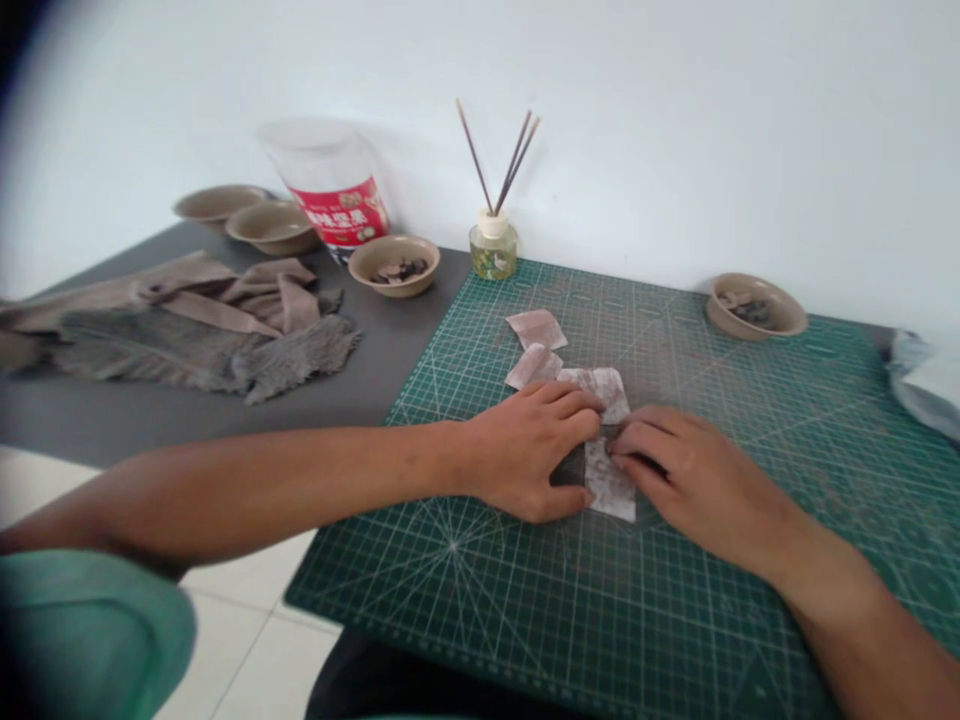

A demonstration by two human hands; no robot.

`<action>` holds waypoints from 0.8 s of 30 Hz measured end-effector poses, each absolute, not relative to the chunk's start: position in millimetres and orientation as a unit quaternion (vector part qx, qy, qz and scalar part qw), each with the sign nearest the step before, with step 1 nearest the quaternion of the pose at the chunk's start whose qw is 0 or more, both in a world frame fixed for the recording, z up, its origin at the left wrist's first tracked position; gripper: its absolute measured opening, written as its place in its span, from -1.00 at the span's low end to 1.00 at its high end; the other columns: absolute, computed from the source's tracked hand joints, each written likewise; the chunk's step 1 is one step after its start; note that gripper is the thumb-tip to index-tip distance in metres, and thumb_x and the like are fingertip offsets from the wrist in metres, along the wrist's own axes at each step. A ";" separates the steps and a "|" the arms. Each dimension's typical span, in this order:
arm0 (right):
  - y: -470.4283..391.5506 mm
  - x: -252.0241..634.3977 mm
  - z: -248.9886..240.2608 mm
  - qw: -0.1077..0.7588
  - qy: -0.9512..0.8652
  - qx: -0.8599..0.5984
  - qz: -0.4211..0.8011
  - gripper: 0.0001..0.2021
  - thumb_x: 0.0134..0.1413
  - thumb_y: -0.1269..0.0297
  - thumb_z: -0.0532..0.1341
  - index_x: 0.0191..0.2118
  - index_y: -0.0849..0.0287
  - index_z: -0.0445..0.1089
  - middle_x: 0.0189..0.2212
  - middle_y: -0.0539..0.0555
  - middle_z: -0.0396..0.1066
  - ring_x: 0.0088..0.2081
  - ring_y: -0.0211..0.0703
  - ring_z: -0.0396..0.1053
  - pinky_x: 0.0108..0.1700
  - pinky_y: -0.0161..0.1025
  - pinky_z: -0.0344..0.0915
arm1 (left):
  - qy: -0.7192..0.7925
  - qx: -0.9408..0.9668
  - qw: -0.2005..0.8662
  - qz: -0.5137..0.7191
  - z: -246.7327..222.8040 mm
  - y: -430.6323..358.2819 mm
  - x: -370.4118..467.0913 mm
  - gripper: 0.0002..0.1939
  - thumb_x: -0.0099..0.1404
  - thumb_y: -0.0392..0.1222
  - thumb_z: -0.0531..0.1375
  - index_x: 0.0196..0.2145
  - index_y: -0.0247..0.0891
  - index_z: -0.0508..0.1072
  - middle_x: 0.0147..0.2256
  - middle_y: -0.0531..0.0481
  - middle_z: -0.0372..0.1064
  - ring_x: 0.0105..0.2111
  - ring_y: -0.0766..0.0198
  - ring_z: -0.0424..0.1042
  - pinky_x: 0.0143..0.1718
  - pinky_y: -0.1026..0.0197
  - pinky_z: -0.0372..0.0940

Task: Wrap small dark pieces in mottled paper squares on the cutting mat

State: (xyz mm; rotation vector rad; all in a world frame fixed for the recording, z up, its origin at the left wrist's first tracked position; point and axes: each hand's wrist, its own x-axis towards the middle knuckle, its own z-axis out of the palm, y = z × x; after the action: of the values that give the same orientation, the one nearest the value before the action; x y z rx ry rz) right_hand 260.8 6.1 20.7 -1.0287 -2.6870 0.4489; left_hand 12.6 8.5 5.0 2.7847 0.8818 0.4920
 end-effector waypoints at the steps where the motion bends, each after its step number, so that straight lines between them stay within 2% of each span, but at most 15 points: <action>1: 6.8 262.3 20.8 0.108 -0.916 -0.351 0.159 -0.83 0.36 0.26 0.14 -0.18 0.03 0.50 -0.14 0.10 0.55 -0.12 0.06 0.50 -0.07 0.05 0.42 | 0.297 0.936 0.088 0.166 4.8 8.4 12.5 -0.52 0.28 0.11 0.20 -0.02 -0.33 0.37 0.07 -0.27 0.38 0.10 -0.12 0.32 0.16 -0.13 0.23; 5: 5.9 262.9 21.5 0.084 -0.935 -0.290 0.185 -0.82 0.36 0.29 0.15 -0.18 -0.02 0.52 -0.13 0.05 0.55 -0.10 -0.01 0.50 -0.04 -0.01 0.42 | 0.298 0.935 0.089 0.169 3.8 8.2 13.0 -0.52 0.27 0.11 0.21 -0.04 -0.32 0.38 0.07 -0.27 0.38 0.09 -0.11 0.32 0.16 -0.13 0.23; 9: 6.9 261.6 22.9 0.115 -0.919 -0.345 0.153 -0.83 0.35 0.27 0.15 -0.18 0.03 0.51 -0.15 0.10 0.56 -0.12 0.06 0.51 -0.04 0.06 0.41 | 0.302 0.934 0.095 0.166 3.6 8.2 13.5 -0.54 0.27 0.10 0.21 -0.03 -0.30 0.38 0.07 -0.26 0.38 0.10 -0.12 0.31 0.16 -0.15 0.22; 14: 6.3 264.0 26.9 0.065 -0.931 -0.296 0.203 -0.82 0.33 0.27 0.18 -0.22 -0.04 0.55 -0.15 0.03 0.57 -0.13 -0.01 0.53 -0.08 -0.05 0.44 | 0.298 0.936 0.092 0.166 4.2 8.2 13.0 -0.54 0.28 0.10 0.20 -0.03 -0.31 0.38 0.08 -0.27 0.37 0.11 -0.12 0.31 0.16 -0.14 0.22; 19: 10.1 260.0 25.6 0.104 -0.923 -0.335 0.155 -0.84 0.33 0.29 0.16 -0.20 0.04 0.51 -0.19 0.09 0.56 -0.13 0.05 0.50 -0.06 0.04 0.39 | 0.297 0.935 0.095 0.168 4.8 8.7 13.0 -0.54 0.27 0.09 0.20 -0.03 -0.32 0.38 0.07 -0.26 0.37 0.10 -0.11 0.31 0.17 -0.14 0.23; 24: 8.0 263.2 30.3 0.049 -0.938 -0.280 0.200 -0.84 0.34 0.27 0.19 -0.22 -0.03 0.53 -0.17 0.03 0.57 -0.14 -0.03 0.51 -0.10 -0.05 0.39 | 0.302 0.935 0.092 0.160 4.3 8.5 13.4 -0.52 0.28 0.11 0.20 -0.02 -0.32 0.37 0.07 -0.28 0.37 0.09 -0.12 0.30 0.15 -0.16 0.23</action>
State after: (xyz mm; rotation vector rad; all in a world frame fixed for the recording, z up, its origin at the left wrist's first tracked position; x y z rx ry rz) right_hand 263.2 8.0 30.3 -0.8526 -2.8576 0.6081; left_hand 13.4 8.5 4.3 2.7774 0.8956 0.4758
